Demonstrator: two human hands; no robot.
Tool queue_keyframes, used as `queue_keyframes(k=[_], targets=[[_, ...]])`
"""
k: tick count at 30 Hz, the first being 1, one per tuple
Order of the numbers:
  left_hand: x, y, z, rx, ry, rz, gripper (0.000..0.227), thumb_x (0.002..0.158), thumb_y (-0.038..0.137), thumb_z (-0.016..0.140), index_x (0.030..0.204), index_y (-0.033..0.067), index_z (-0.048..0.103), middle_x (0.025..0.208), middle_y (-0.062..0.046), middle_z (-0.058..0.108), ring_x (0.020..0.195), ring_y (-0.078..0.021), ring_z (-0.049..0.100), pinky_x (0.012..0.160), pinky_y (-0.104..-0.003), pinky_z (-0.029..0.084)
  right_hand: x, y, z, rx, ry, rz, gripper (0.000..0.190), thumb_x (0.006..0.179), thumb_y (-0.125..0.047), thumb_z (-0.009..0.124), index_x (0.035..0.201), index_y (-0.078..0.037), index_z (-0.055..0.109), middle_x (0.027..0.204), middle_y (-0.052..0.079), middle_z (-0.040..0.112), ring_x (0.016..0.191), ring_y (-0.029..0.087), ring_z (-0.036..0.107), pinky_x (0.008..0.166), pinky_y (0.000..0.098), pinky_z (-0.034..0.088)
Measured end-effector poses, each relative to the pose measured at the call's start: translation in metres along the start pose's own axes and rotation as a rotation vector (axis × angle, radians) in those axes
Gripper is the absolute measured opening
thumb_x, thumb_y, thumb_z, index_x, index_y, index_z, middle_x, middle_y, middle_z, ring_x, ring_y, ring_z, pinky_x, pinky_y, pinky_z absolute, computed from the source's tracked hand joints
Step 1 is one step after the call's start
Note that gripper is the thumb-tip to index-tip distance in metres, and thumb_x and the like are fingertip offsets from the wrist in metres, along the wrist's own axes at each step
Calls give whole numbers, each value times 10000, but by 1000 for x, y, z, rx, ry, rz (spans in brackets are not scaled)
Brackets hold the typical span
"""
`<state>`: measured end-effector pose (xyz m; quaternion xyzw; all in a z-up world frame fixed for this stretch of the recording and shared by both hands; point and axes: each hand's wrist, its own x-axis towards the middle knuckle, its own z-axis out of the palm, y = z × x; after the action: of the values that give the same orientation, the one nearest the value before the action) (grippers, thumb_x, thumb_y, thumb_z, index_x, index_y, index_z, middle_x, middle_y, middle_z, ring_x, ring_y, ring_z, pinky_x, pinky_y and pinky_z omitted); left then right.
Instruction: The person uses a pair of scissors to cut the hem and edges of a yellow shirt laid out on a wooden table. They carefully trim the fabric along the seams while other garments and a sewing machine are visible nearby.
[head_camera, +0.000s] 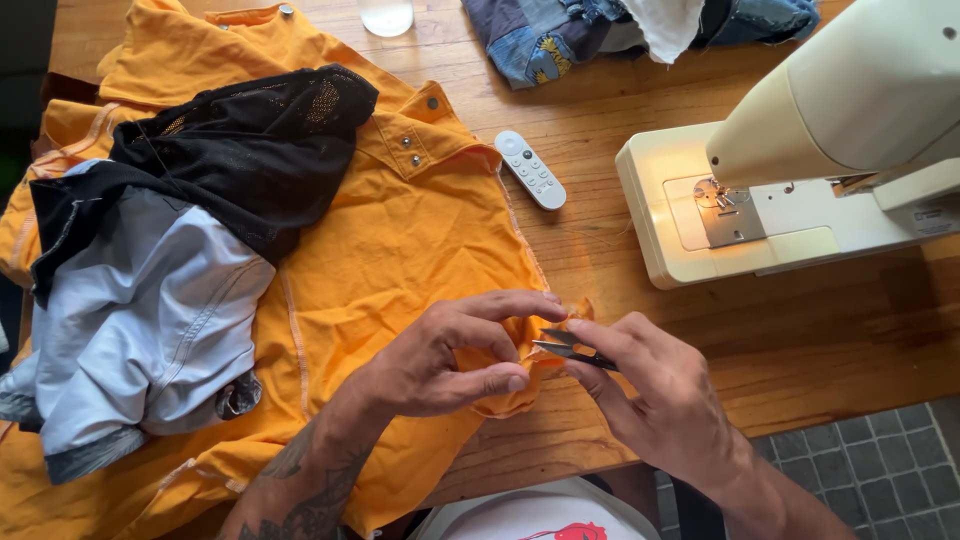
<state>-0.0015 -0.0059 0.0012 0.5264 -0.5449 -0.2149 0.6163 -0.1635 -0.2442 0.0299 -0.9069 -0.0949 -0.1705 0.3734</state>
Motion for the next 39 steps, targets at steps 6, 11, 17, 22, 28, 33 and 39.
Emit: queue_keyframes(k=[6, 11, 17, 22, 28, 33, 39], targets=[[-3, -2, -1, 68, 22, -84, 222, 1128, 263, 761, 999, 90, 811, 1463, -158, 794, 1308, -272, 802, 1145, -409, 627, 0, -5, 3, -89, 28, -36, 366, 1088, -177, 793, 1420, -37, 734, 1039, 97, 799, 735, 174, 712, 701, 301, 598], [-5, -5, -3, 9, 60, -75, 257, 1137, 264, 748, 991, 57, 792, 1379, -135, 796, 1074, -233, 797, 1021, -388, 674, -13, 37, 37, 647, 157, 665, 426, 989, -225, 828, 1346, -47, 679, 1622, 140, 723, 443, 159, 697, 480, 254, 540], [-5, 9, -13, -54, -28, -24, 345, 1179, 337, 682, 955, 76, 712, 1445, -149, 795, 1159, -244, 804, 1025, -401, 644, 34, 34, 47, 755, 93, 646, 306, 1071, -142, 784, 1315, 35, 731, 723, 159, 741, 534, 184, 658, 479, 296, 509], [-17, 6, -25, -55, 64, -43, 300, 1173, 336, 711, 993, 97, 738, 1399, -139, 811, 1240, -249, 789, 1122, -418, 630, 82, 30, 54, 520, -6, 557, 327, 1049, -208, 821, 1334, -52, 785, 951, 31, 792, 776, 109, 669, 701, 269, 567], [-29, -10, -31, 61, 323, 58, 172, 1170, 232, 752, 1052, 107, 742, 1464, -151, 771, 1323, -244, 760, 1087, -380, 641, 124, 31, 61, 207, 31, 23, 314, 1069, -115, 796, 1377, -56, 789, 1279, 119, 822, 1081, 173, 823, 962, 277, 658], [-34, -13, -16, 158, 520, 82, 156, 1163, 256, 771, 1054, 146, 751, 1505, -122, 751, 1387, -259, 750, 1232, -428, 625, 132, 31, 46, -41, 52, -327, 314, 1086, -103, 811, 1395, -49, 804, 1266, 140, 817, 1073, 228, 806, 1009, 345, 642], [-45, -11, 15, 198, 634, 87, 181, 1171, 261, 754, 1062, 116, 756, 1551, -150, 691, 1491, -283, 699, 1361, -447, 568, 126, 35, 33, -126, -11, -549, 376, 1083, -101, 800, 1446, -12, 767, 1115, 89, 826, 862, 259, 710, 911, 398, 568]])
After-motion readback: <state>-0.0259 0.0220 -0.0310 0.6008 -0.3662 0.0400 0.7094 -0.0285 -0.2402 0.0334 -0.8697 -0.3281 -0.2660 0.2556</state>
